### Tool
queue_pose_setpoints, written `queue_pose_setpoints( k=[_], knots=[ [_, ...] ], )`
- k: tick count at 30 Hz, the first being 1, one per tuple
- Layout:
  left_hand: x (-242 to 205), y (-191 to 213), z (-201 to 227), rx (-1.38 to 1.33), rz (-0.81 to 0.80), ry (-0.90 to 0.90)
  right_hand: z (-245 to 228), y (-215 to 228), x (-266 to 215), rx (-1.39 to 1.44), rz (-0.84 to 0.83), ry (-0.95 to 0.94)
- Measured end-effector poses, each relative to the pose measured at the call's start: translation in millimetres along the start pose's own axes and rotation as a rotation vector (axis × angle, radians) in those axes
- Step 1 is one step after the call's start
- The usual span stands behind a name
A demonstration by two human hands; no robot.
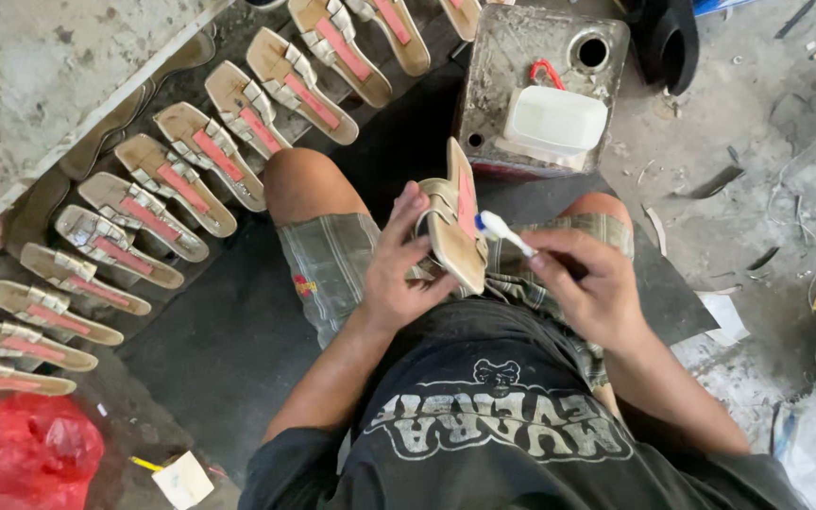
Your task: The person sits on the floor and scrubs the soles of multiple sandals using a toothbrush. They repeatedly dip the brush into a container of liquid and scrub the bottom of each sandal before placing it back on a nearby shelf.
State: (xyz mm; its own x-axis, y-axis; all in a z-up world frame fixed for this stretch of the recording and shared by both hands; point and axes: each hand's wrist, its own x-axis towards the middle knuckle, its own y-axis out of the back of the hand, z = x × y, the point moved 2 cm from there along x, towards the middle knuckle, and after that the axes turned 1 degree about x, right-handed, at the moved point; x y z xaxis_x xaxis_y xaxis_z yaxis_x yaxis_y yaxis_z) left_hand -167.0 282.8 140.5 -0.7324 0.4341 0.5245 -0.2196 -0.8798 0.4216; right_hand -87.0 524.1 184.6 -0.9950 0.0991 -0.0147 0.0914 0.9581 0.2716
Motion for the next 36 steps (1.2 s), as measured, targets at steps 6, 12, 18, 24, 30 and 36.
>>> queue_pose_setpoints(
  k=[6,12,18,24,30,36],
  knots=[
    [-7,-6,4,0.023,0.047,-0.201,-6,-27,-11,0.31,0.0,-0.067],
    [-6,-4,6,0.022,0.04,-0.218,-27,-24,0,-0.184,0.112,0.21],
    [-2,-4,8,0.014,0.045,-0.225,-34,-23,3,-0.146,0.108,0.259],
    [-3,-4,8,0.008,0.071,-0.201,-25,-23,-5,0.047,0.013,0.265],
    [3,-2,10,-0.138,0.0,-0.15,-17,-21,-5,0.089,0.036,0.226],
    [9,4,22,-0.272,-0.043,-0.035,-21,-15,1,0.048,0.012,0.33]
  ],
)
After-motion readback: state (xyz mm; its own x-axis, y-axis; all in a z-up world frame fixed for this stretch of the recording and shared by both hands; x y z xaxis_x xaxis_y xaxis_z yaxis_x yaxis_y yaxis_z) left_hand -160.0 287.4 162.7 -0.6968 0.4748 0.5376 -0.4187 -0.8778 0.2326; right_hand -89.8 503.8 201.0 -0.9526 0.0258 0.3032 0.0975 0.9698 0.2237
